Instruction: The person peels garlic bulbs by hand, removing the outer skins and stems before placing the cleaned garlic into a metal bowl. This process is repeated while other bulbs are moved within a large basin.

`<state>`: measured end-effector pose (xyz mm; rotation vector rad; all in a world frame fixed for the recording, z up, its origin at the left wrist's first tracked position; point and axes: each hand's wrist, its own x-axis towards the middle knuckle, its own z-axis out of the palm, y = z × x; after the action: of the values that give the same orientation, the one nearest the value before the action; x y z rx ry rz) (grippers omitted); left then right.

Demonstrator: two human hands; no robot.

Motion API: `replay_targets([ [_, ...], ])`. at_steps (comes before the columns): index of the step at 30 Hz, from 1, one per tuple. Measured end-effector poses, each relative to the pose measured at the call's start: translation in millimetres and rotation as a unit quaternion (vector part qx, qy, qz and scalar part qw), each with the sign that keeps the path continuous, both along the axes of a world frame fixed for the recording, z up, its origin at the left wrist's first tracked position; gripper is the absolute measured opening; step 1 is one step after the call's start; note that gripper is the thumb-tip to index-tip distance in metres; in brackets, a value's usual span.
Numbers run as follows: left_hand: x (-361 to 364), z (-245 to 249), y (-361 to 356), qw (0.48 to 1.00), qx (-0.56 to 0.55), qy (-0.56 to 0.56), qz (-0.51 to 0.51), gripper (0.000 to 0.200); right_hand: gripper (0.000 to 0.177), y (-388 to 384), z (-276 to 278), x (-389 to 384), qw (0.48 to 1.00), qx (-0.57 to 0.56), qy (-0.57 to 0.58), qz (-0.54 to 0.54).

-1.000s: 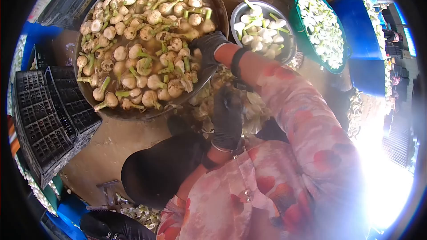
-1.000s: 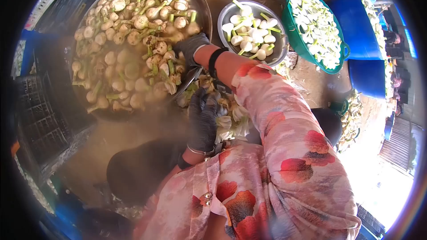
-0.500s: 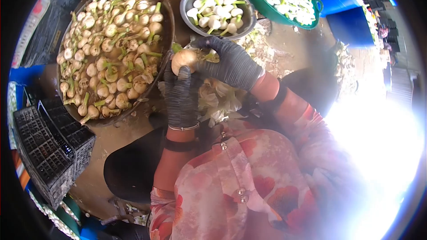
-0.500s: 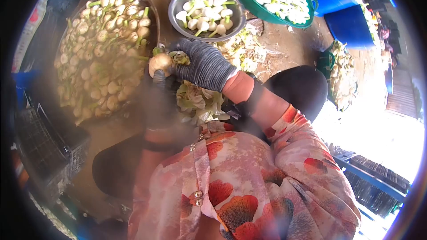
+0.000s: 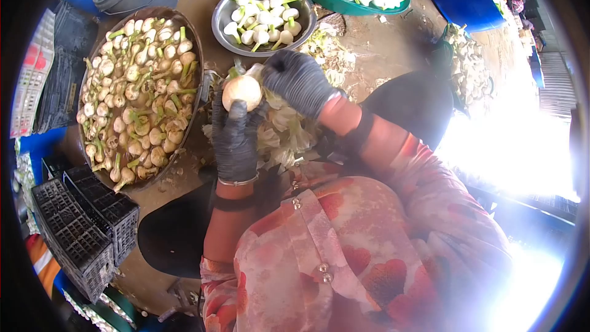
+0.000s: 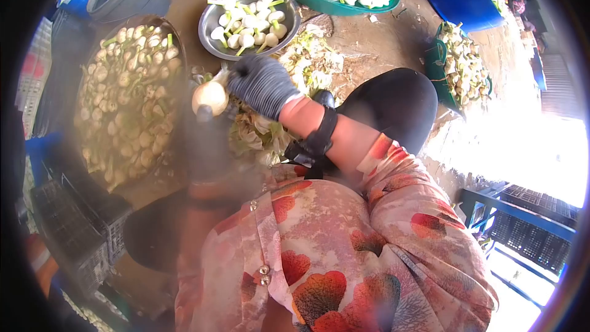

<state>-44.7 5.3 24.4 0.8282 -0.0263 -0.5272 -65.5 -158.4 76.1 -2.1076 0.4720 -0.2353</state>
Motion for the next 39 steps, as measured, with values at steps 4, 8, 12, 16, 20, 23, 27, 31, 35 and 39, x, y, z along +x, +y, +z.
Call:
replay_targets([
  [4, 4, 10, 15, 0.988, -0.105, 0.080, -0.085, 0.057, 0.034, -66, -28, -2, 0.982, -0.065, 0.175, -0.036],
  [8, 15, 10, 18, 0.991, 0.059, -0.036, -0.112, 0.055, 0.028, -56, -11, -9, 0.982, -0.155, -0.102, 0.032],
  [12, 12, 27, 3, 0.882, 0.392, -0.231, -0.121, 0.058, 0.022, -33, 7, -11, 0.921, -0.244, -0.215, 0.216],
  [16, 10, 6, 6, 0.990, 0.084, 0.015, -0.114, 0.061, 0.020, -24, -2, -21, 0.956, -0.183, -0.114, 0.198],
  [20, 5, 12, 6, 0.976, 0.164, -0.035, -0.142, 0.063, 0.017, -18, 6, -26, 0.959, -0.209, -0.067, 0.178],
  [23, 5, 20, 7, 0.956, 0.204, -0.126, -0.169, 0.068, 0.016, -17, 3, -26, 0.978, -0.134, -0.027, 0.155],
  [27, 6, 22, 2, 0.895, 0.269, -0.328, -0.139, 0.074, 0.019, -29, -17, -17, 0.993, -0.057, 0.033, 0.094],
  [31, 8, 27, 2, 0.901, 0.278, -0.296, -0.150, 0.078, 0.021, -48, -36, -11, 0.989, -0.084, 0.117, 0.022],
  [35, 11, 25, 4, 0.897, 0.304, -0.285, -0.148, 0.078, 0.023, -38, -15, -20, 0.980, -0.153, -0.115, 0.043],
  [39, 12, 16, 4, 0.905, 0.275, -0.286, -0.151, 0.080, 0.023, -24, 6, -29, 0.960, -0.103, -0.158, 0.206],
])
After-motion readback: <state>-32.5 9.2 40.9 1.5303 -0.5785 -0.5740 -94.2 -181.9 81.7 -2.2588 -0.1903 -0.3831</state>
